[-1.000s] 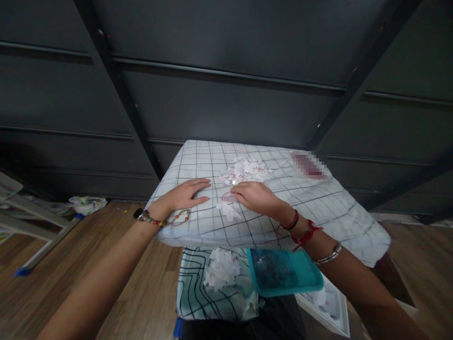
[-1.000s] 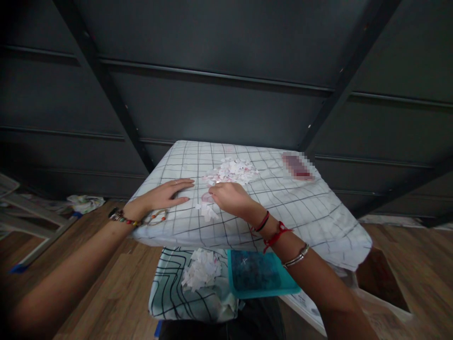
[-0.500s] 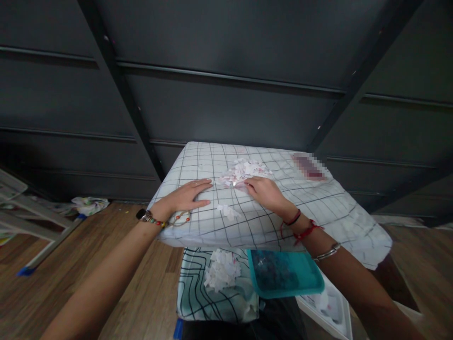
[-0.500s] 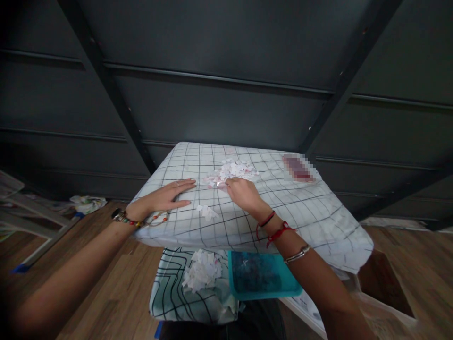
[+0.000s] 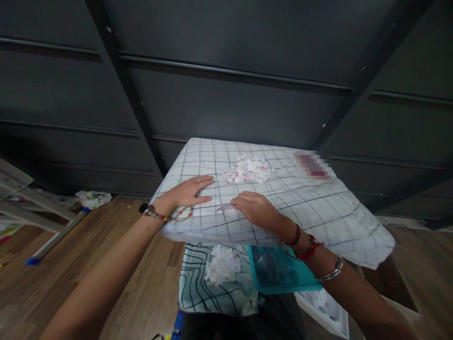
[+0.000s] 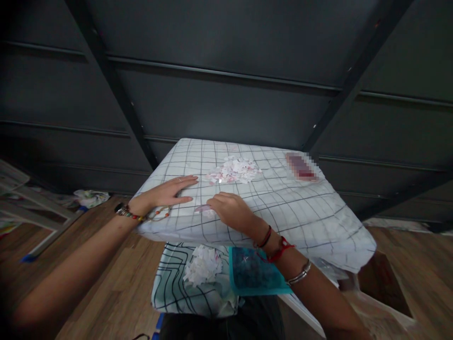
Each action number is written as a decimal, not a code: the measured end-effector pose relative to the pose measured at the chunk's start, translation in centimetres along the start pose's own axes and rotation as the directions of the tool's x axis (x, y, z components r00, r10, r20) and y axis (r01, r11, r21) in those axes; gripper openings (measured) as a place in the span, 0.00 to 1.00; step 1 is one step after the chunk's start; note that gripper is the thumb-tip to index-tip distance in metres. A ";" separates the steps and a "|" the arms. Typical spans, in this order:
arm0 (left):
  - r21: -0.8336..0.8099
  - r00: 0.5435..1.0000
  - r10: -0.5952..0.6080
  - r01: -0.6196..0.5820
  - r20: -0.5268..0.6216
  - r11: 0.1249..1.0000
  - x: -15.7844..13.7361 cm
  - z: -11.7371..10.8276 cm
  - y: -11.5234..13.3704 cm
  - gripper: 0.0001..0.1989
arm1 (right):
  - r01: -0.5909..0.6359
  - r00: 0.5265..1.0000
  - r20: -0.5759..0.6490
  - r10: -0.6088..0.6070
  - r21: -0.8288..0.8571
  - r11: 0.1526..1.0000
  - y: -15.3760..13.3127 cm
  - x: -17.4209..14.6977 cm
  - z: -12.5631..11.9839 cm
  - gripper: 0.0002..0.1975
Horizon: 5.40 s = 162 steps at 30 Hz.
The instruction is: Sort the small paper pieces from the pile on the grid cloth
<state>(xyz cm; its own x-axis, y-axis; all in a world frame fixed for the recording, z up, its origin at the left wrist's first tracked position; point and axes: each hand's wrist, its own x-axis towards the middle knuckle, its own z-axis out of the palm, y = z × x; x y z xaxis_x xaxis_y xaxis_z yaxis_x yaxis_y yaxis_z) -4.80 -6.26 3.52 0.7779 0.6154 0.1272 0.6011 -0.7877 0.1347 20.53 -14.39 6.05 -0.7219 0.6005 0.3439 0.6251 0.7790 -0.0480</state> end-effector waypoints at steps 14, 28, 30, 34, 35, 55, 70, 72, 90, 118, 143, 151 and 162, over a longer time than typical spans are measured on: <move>-0.009 1.000 0.009 -0.009 -0.008 1.000 0.0 0.0 0.1 0.32 | -0.071 0.997 -0.003 0.072 0.037 0.997 0.5 -1.1 -0.7 0.11; 0.009 1.000 0.019 -0.018 -0.016 1.000 0.0 0.1 -0.1 0.32 | -0.192 0.981 0.003 0.192 -0.029 0.981 -4.3 -1.8 -0.6 0.12; 0.013 1.000 0.021 -0.021 -0.012 1.000 0.0 0.1 0.0 0.32 | -0.168 0.986 0.016 0.169 -0.034 0.985 -5.1 -1.7 -0.8 0.11; -0.001 1.000 0.021 -0.021 -0.012 1.000 0.0 0.0 0.1 0.31 | -0.124 0.992 0.023 0.125 -0.062 0.990 -6.0 -1.8 -1.3 0.08; -0.004 1.000 0.020 -0.021 -0.012 1.000 0.0 -0.1 0.2 0.31 | -0.112 0.993 0.019 0.113 -0.069 0.991 -6.1 -1.9 -1.4 0.07; 0.045 0.999 0.044 -0.043 -0.011 0.998 0.0 0.3 -0.2 0.29 | -0.278 0.953 -0.133 0.274 -0.014 0.960 0.5 -3.7 -3.9 0.11; 0.123 0.994 0.094 -0.100 0.060 0.987 0.1 -0.8 0.0 0.27 | -0.235 0.966 0.064 0.252 -0.197 0.952 10.0 0.2 -2.4 0.13; 0.098 0.993 0.089 -0.097 0.078 0.990 0.7 -1.7 0.1 0.26 | -0.188 0.972 0.101 0.210 -0.193 0.963 9.8 0.1 -2.8 0.13; -0.051 0.848 0.529 -0.529 -0.014 0.847 8.9 -1.3 7.0 0.18 | -0.144 0.972 0.170 0.165 -0.131 0.981 13.3 -2.1 -4.7 0.13; -0.339 0.800 0.600 -0.566 -0.006 0.752 8.9 0.4 7.6 0.27 | -0.234 0.968 0.090 0.235 -0.029 0.972 13.7 -5.6 -4.6 0.13; -0.340 0.811 0.585 -0.552 -0.007 0.762 8.7 0.3 7.7 0.26 | -0.267 0.959 0.085 0.270 -0.043 0.963 14.1 -6.0 -4.6 0.11; -0.334 0.809 0.587 -0.547 0.023 0.768 8.8 0.4 7.6 0.26 | -0.263 0.958 0.112 0.263 -0.014 0.965 13.1 -6.1 -4.7 0.12; -0.333 0.809 0.587 -0.550 0.015 0.766 8.8 0.3 7.6 0.26 | -0.289 0.957 -0.011 0.289 -0.056 0.956 14.6 -5.6 -4.2 0.11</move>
<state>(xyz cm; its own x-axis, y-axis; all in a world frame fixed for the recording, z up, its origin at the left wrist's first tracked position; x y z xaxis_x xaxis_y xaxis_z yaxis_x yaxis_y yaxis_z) 6.70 -6.87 5.40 0.9852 0.0349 0.1677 -0.0284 -0.9323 0.3606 34.95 -7.09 7.43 -0.5069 0.7980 0.3260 0.8229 0.5606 -0.0927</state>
